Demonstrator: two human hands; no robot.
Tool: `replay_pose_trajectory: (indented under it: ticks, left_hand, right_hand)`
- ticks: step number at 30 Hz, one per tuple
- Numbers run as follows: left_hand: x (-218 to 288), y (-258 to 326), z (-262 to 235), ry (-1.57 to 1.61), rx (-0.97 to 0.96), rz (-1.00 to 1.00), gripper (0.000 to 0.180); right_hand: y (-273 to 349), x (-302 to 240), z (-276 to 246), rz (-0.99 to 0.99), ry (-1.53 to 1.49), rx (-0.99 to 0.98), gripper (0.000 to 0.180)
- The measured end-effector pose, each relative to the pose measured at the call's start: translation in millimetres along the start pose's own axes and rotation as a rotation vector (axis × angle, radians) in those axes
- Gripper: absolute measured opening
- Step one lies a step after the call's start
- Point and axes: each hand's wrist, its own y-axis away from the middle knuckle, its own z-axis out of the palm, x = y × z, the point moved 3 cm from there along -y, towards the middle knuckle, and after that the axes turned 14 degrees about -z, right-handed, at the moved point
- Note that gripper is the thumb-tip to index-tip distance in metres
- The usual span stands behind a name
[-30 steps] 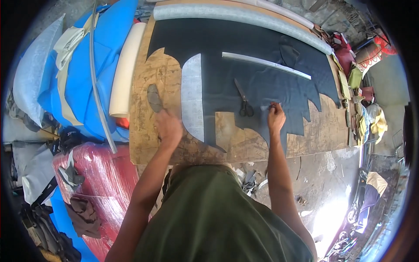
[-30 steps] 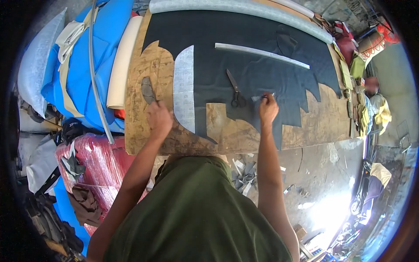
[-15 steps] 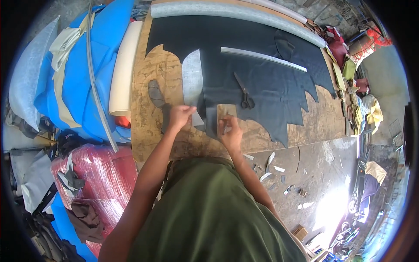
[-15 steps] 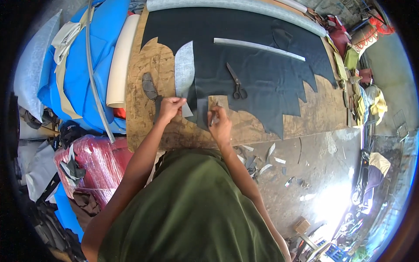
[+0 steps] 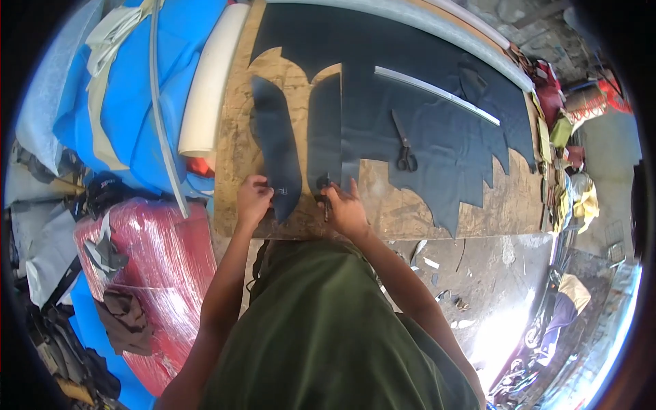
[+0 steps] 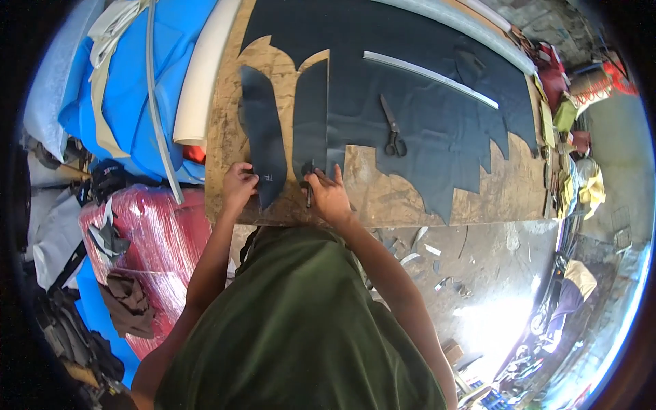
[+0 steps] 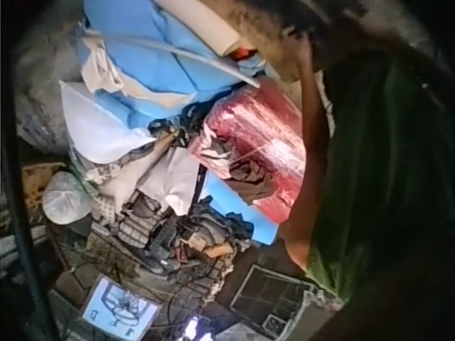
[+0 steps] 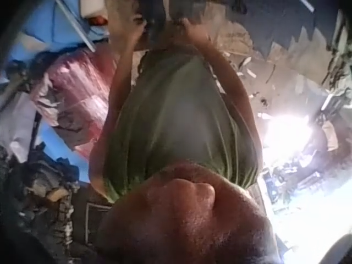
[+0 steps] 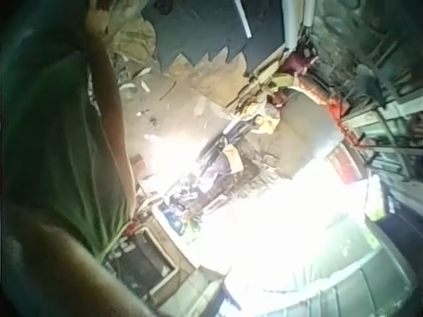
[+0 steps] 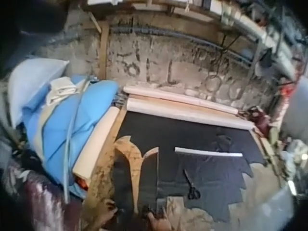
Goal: Cutting fabric pieces using cardboard patterns and scissors on a workbench.
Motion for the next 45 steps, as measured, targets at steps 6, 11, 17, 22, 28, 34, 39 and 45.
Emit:
replay_pose_trajectory:
  ticks: [6, 11, 17, 22, 28, 34, 39, 45]
  left_hand:
    - [9, 2, -16, -0.329, 0.028, -0.079, 0.023]
    - [52, 2, 1, -0.911, 0.461, 0.469, 0.018]
    - [60, -11, 123, -1.295, 0.194, 0.315, 0.032]
    - [38, -27, 133, -1.271, 0.105, 0.266, 0.028]
    - [101, -5, 106, -1.250, 0.117, 0.226, 0.017]
    - [239, -26, 85, -1.452, 0.247, 0.799, 0.024]
    - [220, -69, 136, -1.353, 0.317, 1.278, 0.035]
    - [133, -105, 132, -1.380, 0.305, 1.230, 0.047]
  right_hand:
    - [-24, 18, -45, 0.361, -0.323, 0.025, 0.008]
    - [-73, 60, -62, 0.608, -0.737, 0.186, 0.015]
    - [-132, 115, -15, 0.297, -0.321, 0.002, 0.039]
    - [-195, 164, 40, -0.073, 0.015, 0.028, 0.041]
    - [-189, 195, 24, -0.189, 0.207, -0.119, 0.032]
    - [-84, 119, -73, 0.342, -0.326, -0.096, 0.025]
    - [-38, 69, -111, 0.358, -0.288, 0.090, 0.016]
    - [-83, 104, -77, 0.550, -0.816, 0.418, 0.020]
